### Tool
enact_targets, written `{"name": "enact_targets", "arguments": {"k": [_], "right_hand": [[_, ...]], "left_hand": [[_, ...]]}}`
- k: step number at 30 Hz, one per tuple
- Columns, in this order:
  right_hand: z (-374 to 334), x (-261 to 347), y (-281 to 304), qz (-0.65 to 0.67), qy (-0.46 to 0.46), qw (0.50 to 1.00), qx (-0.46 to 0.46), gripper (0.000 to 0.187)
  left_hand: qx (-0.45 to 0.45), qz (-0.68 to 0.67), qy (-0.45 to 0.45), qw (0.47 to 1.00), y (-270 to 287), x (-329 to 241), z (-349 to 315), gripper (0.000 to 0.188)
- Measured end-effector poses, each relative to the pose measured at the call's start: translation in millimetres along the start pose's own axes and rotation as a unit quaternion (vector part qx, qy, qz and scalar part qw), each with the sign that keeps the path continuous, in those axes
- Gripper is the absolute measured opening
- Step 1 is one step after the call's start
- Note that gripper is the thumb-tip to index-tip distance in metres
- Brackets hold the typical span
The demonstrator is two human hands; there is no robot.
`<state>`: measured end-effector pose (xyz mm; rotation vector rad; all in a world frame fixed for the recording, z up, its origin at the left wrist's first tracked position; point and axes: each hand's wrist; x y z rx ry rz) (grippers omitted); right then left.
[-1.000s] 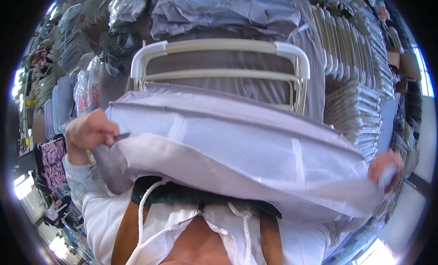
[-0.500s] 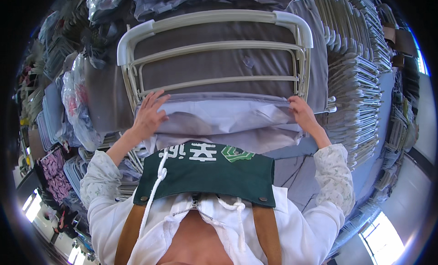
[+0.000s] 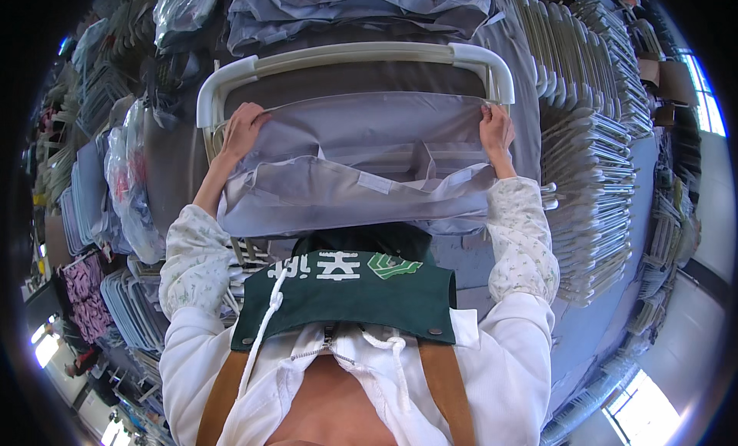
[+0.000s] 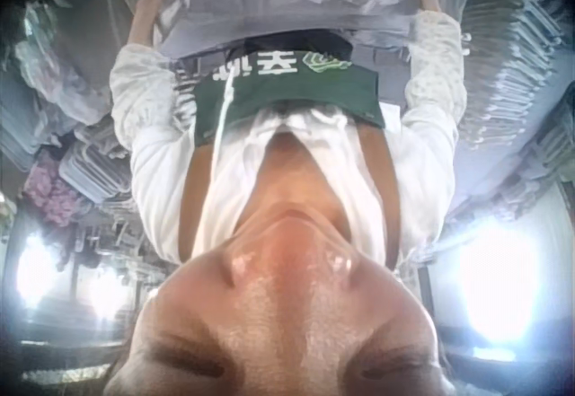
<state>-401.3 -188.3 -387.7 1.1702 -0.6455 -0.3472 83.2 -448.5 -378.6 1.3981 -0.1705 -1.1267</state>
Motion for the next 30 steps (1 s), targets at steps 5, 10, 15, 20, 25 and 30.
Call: {"name": "enact_targets", "arguments": {"k": [5, 10, 15, 20, 25, 30], "right_hand": [[-19.6, -13.3, 38.2, 0.037, 0.080, 0.994, -0.062, 0.008], [-64.0, -5.5, 102.1, 0.170, 0.156, 0.973, 0.005, 0.008], [-59.7, -16.1, 81.4, 0.567, -0.095, 0.790, 0.215, 0.020], [88.9, 71.2, 16.2, 0.048, 0.296, 0.954, -0.027, 0.044], [162.5, 86.7, -64.4, -0.230, 0.404, 0.882, 0.079, 0.032], [158.9, 133.4, -32.0, 0.066, 0.436, 0.897, -0.022, 0.022]], "left_hand": [[-0.004, -0.097, 0.037, 0.995, 21.9, -30.4, -6.3, 0.009], [0.048, -0.077, 0.080, 0.993, 47.2, -71.1, -18.7, 0.011], [0.112, -0.069, 0.199, 0.971, 17.3, -28.3, -5.9, 0.016], [0.132, -0.121, 0.075, 0.981, -26.8, -69.8, 23.5, 0.019], [0.061, -0.178, 0.112, 0.976, 6.0, -101.3, 26.9, 0.014], [0.072, -0.167, 0.122, 0.976, 27.3, -108.0, 37.7, 0.012]]}}
Point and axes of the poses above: each hand's wrist, its own z-axis towards the middle knuckle, its own y-axis out of the back of the hand, x = y × z, and after that the axes turned 2 degrees about y, right-handed
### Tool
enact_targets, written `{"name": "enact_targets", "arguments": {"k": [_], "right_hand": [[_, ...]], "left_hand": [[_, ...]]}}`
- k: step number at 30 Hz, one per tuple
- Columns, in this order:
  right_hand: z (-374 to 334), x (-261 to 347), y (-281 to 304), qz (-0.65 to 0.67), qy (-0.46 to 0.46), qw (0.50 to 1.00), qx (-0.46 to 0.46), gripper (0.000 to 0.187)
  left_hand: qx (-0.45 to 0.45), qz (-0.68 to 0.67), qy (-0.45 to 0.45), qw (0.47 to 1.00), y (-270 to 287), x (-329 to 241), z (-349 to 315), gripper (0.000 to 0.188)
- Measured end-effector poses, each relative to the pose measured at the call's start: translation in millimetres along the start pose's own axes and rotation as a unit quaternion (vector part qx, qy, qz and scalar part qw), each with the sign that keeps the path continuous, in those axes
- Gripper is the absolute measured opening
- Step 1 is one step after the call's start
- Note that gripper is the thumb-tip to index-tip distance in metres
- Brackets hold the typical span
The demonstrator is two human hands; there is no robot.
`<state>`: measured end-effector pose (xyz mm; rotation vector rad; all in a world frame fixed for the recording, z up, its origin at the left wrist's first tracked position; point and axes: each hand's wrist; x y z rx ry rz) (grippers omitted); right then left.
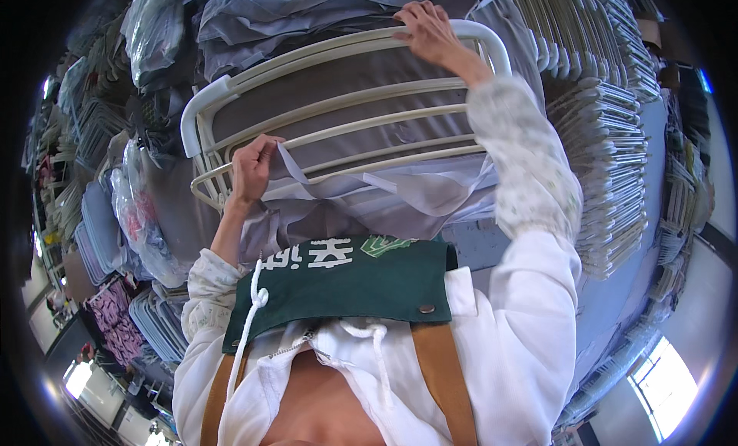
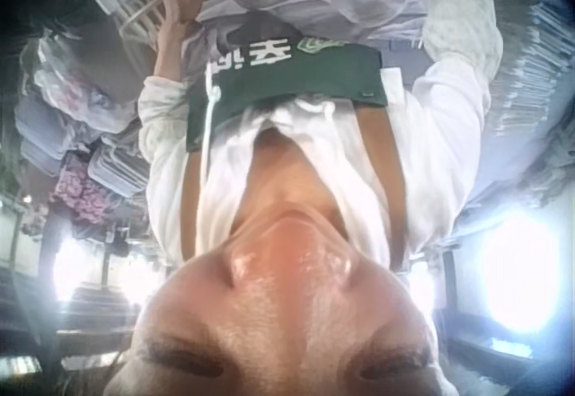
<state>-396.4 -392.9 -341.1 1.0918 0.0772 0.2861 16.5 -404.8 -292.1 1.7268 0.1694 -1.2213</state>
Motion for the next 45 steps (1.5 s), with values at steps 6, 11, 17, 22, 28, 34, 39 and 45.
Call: {"name": "enact_targets", "arguments": {"k": [6, 11, 17, 22, 28, 34, 39, 45], "right_hand": [[-108.7, 224.4, 139.0, 0.246, -0.064, 0.943, 0.216, 0.050], [-179.1, 181.7, 112.7, 0.243, -0.295, 0.795, 0.471, 0.032], [-94.7, 188.7, 24.4, 0.250, -0.105, 0.923, 0.274, 0.042], [-70.5, 178.5, -43.2, 0.434, -0.177, 0.761, 0.449, 0.058], [-73.9, 177.3, -54.1, 0.496, -0.285, 0.679, 0.460, 0.046], [-88.7, 166.9, -14.9, 0.379, -0.163, 0.828, 0.381, 0.033], [-137.9, 188.9, 32.0, 0.378, -0.122, 0.907, 0.139, 0.021], [-104.2, 171.2, 23.4, 0.380, -0.143, 0.895, 0.185, 0.019]], "left_hand": [[-0.072, 0.116, -0.173, 0.975, 4.0, -19.3, -11.3, 0.016], [0.298, 0.103, 0.138, 0.939, 18.7, 13.6, -101.8, 0.024], [0.041, 0.225, 0.158, 0.961, -3.0, 92.1, -99.9, 0.037], [0.005, 0.322, 0.162, 0.933, 3.3, 66.6, -78.2, 0.035], [0.056, -0.179, 0.220, 0.957, -50.3, -72.9, -100.6, 0.031], [-0.099, -0.714, 0.420, 0.551, -192.9, -12.2, -69.2, 0.050], [-0.125, -0.807, 0.241, 0.525, -208.1, -29.7, -60.2, 0.052], [-0.180, -0.738, 0.260, 0.596, -212.6, -37.7, -62.2, 0.037]]}}
Point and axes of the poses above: each hand's wrist, its own z-axis towards the middle knuckle, its own y-axis out of the back of the hand, x = y × z, and after that the axes turned 2 degrees about y, right-handed
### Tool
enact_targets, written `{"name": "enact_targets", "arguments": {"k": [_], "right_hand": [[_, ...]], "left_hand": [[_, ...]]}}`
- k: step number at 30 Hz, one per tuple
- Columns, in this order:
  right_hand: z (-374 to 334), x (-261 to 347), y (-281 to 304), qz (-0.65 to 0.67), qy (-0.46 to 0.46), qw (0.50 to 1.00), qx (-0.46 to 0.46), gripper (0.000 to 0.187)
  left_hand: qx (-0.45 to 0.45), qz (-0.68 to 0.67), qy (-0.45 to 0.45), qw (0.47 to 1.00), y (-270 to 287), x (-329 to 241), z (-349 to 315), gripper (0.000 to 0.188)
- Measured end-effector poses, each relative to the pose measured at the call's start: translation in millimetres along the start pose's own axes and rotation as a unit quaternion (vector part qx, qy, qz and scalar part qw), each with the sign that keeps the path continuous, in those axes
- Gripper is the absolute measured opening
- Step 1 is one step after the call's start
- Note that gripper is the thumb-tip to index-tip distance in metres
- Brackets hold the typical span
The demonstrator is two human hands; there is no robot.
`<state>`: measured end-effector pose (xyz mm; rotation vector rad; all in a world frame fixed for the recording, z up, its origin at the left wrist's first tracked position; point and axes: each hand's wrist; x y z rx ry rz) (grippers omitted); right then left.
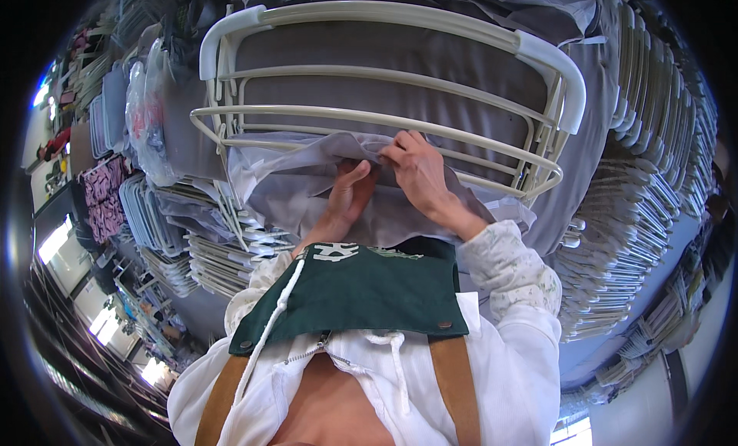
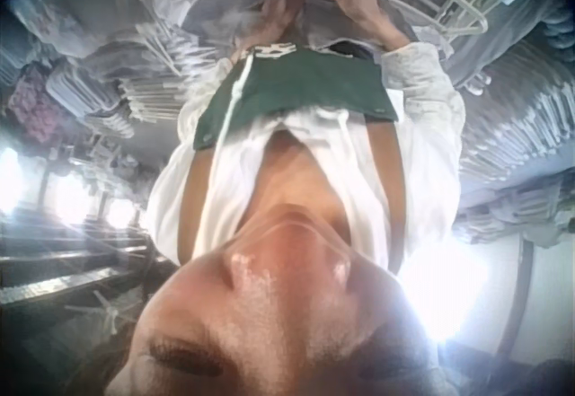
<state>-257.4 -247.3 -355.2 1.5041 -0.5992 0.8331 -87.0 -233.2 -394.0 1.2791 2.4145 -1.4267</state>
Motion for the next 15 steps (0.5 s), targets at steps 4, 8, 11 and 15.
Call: {"name": "enact_targets", "arguments": {"k": [4, 8, 11, 15], "right_hand": [[18.2, -23.6, -9.0, 0.084, -0.075, 0.993, 0.028, 0.016], [35.2, -30.6, 10.2, 0.013, -0.131, 0.983, 0.124, 0.029], [35.4, -23.8, 10.4, 0.100, 0.007, 0.990, 0.099, 0.055], [76.1, 45.5, -48.5, 0.197, 0.145, 0.964, 0.108, 0.057]], "left_hand": [[-0.115, -0.002, -0.011, 0.993, -15.2, 2.4, 12.0, 0.031], [-0.233, -0.007, -0.001, 0.972, 8.3, 12.7, 24.8, 0.028], [-0.183, 0.049, 0.046, 0.981, 18.6, 6.6, 24.6, 0.022], [-0.088, 0.260, 0.059, 0.960, 4.8, -47.8, -31.5, 0.020]]}}
Point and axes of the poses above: each hand's wrist, its own z-axis towards the middle knuckle, its own y-axis out of the back of the hand, x = y × z, and after that the axes turned 2 degrees about y, right-handed
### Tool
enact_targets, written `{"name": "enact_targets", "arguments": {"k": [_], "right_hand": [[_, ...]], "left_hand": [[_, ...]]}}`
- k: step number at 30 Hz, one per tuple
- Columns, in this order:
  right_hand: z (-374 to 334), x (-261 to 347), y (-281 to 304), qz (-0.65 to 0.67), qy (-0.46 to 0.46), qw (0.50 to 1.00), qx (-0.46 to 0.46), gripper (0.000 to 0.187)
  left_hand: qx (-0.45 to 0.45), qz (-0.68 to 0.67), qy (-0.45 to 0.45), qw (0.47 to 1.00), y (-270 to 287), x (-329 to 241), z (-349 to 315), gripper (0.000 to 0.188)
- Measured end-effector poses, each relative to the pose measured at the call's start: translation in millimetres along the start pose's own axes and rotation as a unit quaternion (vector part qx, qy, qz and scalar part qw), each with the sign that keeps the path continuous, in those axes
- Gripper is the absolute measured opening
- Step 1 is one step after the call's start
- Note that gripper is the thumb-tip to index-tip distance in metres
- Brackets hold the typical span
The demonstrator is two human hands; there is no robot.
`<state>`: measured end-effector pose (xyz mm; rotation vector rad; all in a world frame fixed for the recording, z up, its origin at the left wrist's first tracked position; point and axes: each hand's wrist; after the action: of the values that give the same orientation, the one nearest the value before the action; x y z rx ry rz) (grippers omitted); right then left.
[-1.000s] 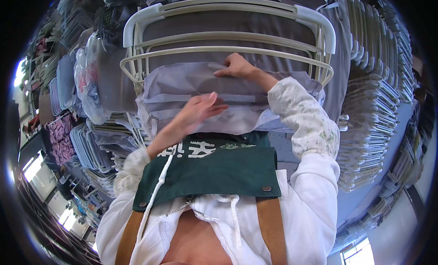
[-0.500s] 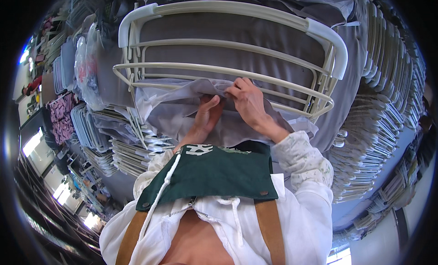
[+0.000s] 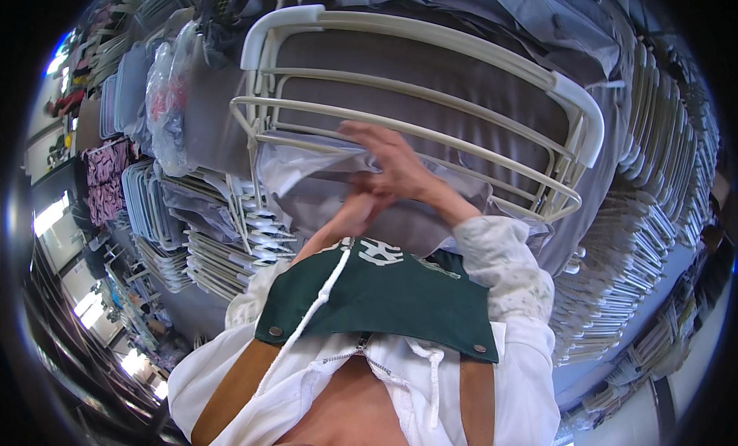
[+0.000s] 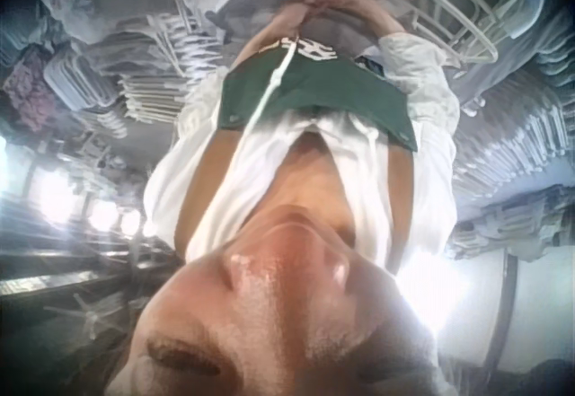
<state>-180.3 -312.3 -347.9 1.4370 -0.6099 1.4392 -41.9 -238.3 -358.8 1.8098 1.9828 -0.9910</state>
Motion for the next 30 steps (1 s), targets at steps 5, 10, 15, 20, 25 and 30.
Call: {"name": "enact_targets", "arguments": {"k": [5, 10, 15, 20, 25, 30], "right_hand": [[81.9, -9.3, -72.0, 0.002, -0.031, 0.994, 0.101, 0.031], [146.1, -61.8, -116.3, 0.184, -0.232, 0.945, 0.138, 0.044], [162.7, -89.3, -125.6, 0.043, -0.273, 0.936, 0.217, 0.058], [145.2, -74.2, -111.8, 0.075, -0.318, 0.922, 0.208, 0.046], [96.7, -13.8, -126.2, -0.100, -0.134, 0.986, -0.012, 0.016], [84.9, 18.1, -123.9, -0.153, -0.130, 0.974, -0.103, 0.020]], "left_hand": [[-0.218, 0.114, -0.123, 0.961, 107.8, -65.5, -42.1, 0.015], [-0.283, 0.153, -0.222, 0.921, 175.5, -93.4, -6.7, 0.019], [-0.204, 0.240, -0.060, 0.947, 193.5, -109.0, 12.7, 0.030], [-0.093, -0.028, 0.045, 0.994, 188.3, -108.8, 4.4, 0.040], [-0.014, -0.324, -0.021, 0.946, 159.9, -76.3, 26.9, 0.030], [-0.006, -0.466, -0.001, 0.885, 150.4, -68.1, 26.3, 0.035]]}}
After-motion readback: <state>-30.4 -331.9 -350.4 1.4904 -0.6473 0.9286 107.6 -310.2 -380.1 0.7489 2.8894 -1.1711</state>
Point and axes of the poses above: each hand's wrist, its own z-axis towards the middle knuckle, its own y-axis out of the back of the hand, x = y × z, and after that the axes turned 2 degrees about y, right-handed
